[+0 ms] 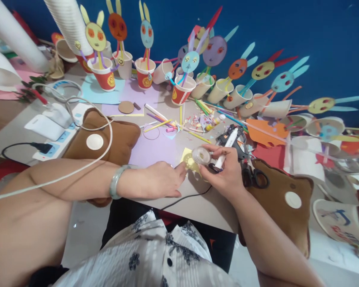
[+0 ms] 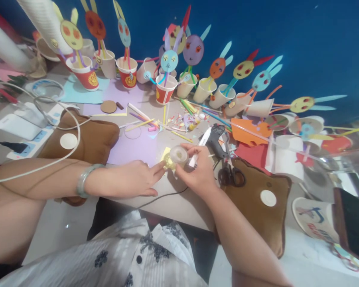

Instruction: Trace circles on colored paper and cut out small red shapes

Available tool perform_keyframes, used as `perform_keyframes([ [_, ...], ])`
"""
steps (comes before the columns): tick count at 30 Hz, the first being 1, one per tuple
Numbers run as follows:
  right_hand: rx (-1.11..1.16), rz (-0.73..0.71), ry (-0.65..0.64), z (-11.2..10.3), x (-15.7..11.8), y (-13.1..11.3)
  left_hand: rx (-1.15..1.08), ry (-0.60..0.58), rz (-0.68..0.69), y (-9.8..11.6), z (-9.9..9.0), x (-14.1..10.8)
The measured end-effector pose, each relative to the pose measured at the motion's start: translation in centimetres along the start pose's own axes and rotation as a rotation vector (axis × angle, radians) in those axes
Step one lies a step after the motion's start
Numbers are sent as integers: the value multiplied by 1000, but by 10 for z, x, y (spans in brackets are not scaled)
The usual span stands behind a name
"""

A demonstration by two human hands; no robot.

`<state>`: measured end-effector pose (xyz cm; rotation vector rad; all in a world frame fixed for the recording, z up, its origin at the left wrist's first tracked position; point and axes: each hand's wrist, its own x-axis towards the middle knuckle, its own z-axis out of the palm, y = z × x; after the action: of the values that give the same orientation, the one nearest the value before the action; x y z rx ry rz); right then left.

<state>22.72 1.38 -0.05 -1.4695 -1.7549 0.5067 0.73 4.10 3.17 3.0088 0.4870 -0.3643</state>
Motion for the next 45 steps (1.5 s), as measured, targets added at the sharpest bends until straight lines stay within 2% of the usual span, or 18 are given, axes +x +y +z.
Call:
perform_keyframes([
  [3, 10, 6, -23, 2, 1, 3, 7, -10, -7, 1, 3, 0],
  [8, 7, 16, -66, 5, 1, 8, 14, 77, -32, 2, 13, -1],
  [12, 8, 39, -92, 6, 2, 14, 36, 139, -9, 4, 10, -4],
  [18, 7, 42, -99, 7, 2, 15, -27, 57, 36, 10, 0, -7],
  [24, 7, -34, -156, 6, 1, 14, -37, -9, 55, 11, 0, -7],
  [30, -16, -87, -219, 6, 0, 14, -27, 47, 84, 11, 7, -6],
  [35, -32, -102, -254, 7, 1, 14, -75, 43, 58, 10, 3, -6],
  [45, -21, -47, -225, 6, 1, 16, -4, 30, 79, 11, 0, -9],
])
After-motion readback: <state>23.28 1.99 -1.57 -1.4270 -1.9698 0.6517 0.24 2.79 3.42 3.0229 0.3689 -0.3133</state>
